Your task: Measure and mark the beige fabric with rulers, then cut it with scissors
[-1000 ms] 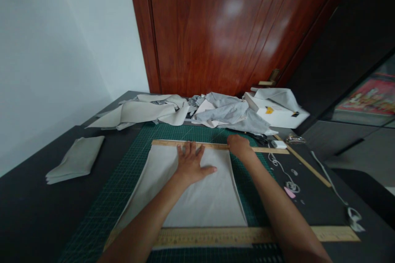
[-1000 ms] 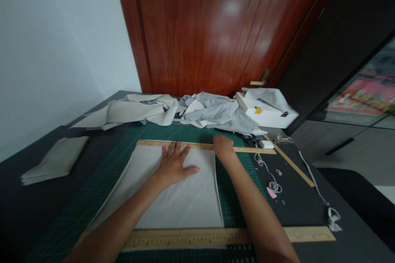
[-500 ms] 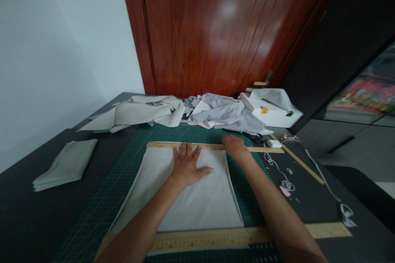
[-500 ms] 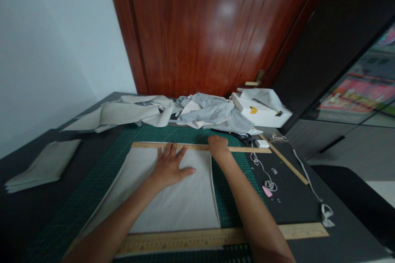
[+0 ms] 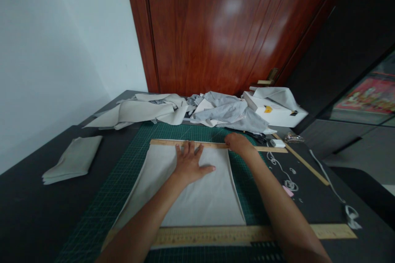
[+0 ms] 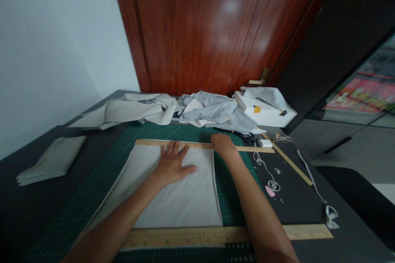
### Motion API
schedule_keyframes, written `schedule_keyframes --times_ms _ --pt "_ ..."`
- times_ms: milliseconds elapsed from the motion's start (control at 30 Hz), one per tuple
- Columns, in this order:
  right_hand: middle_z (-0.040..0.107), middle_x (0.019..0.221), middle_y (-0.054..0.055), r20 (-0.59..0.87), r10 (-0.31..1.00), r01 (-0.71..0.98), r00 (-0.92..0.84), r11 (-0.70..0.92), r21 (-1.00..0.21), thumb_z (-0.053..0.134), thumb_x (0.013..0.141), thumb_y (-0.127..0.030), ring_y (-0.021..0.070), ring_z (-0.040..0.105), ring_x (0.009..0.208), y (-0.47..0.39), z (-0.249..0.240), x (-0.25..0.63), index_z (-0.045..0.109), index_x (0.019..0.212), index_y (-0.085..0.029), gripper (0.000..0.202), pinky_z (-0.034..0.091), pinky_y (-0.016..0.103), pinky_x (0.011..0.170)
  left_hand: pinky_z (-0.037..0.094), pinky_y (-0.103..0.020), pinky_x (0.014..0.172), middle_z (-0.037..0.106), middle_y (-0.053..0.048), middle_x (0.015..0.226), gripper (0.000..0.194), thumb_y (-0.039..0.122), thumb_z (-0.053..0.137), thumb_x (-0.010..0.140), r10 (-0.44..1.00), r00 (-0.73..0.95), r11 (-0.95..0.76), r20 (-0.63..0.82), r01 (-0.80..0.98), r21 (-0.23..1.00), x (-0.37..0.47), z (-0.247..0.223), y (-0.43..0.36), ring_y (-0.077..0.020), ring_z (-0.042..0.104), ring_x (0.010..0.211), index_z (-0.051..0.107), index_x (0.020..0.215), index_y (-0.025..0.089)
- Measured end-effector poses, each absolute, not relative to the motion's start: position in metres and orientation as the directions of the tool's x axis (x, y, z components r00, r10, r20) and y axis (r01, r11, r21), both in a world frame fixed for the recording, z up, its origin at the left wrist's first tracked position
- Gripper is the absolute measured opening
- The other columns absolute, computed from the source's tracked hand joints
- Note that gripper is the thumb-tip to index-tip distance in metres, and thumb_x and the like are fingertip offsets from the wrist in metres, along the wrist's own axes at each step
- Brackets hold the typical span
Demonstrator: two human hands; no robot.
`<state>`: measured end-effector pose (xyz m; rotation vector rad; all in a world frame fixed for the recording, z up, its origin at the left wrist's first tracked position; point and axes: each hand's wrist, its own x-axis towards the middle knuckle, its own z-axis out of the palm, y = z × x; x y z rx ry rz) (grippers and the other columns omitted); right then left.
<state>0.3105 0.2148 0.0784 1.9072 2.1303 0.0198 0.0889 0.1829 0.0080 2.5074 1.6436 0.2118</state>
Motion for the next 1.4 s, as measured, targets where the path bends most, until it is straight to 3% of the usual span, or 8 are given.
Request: schedule_keyframes --times_ms 400,967,1133,1233,1400 --pt "0.07 0.129 0.01 -0.166 0.979 0.969 -0.116 0.149 0.198 0.068 0.101 -0.035 0.0254 0.069 0.114 0.215 0.075 0.309 0.069 0.123 -0.017 0.028 0.058 0.048 0.099 0.003 -0.073 0.124 0.027 -0.024 0.171 0.106 0.09 0.048 0.085 0.917 0.394 -0.399 0.062 0.9 0.177 0.089 0.006 0.183 -0.0474 0.017 0.16 0.037 0.164 0.021" --pt "0.072 0.126 0.009 -0.193 0.973 0.99 -0.126 0.135 0.036 0.071 0.098 -0.031 0.026 0.068 0.118 0.237 0.055 0.337 0.071 0.117 -0.016 0.024 0.056 0.05 0.101 0.0 -0.074 0.123 0.024 -0.024 0.172 0.107 0.091 0.045 0.085 0.918 0.395 -0.392 0.028 0.896 0.208 0.088 0.007 0.184 -0.0481 0.012 0.16 0.036 0.165 0.02" --pt "0.076 0.12 0.01 -0.19 0.973 0.991 -0.129 0.131 -0.002 0.074 0.087 -0.01 0.0226 0.069 0.115 0.236 0.057 0.34 0.076 0.109 -0.017 0.024 0.051 0.033 0.1 0.001 -0.073 0.124 0.026 -0.021 0.172 0.105 0.09 0.046 0.086 0.918 0.394 -0.394 0.045 0.898 0.197 0.088 0.006 0.184 -0.0476 0.014 0.16 0.036 0.165 0.022" --pt "0.078 0.117 0.011 -0.179 0.977 0.993 -0.113 0.115 -0.002 0.066 0.088 -0.005 0.0208 0.07 0.113 0.236 0.056 0.34 0.079 0.105 -0.018 0.026 0.049 0.026 0.096 0.001 -0.073 0.124 0.026 -0.021 0.173 0.105 0.091 0.045 0.085 0.919 0.392 -0.391 0.035 0.898 0.199 0.088 0.007 0.183 -0.0476 0.013 0.16 0.036 0.165 0.022" --pt "0.076 0.122 0.012 -0.168 0.982 0.995 -0.083 0.092 0.048 0.065 0.097 -0.015 0.0234 0.069 0.116 0.238 0.051 0.338 0.076 0.11 -0.015 0.017 0.052 0.037 0.101 0.001 -0.073 0.124 0.025 -0.021 0.173 0.106 0.091 0.044 0.086 0.918 0.396 -0.394 0.033 0.897 0.2 0.088 0.008 0.183 -0.0485 0.012 0.16 0.036 0.165 0.021"
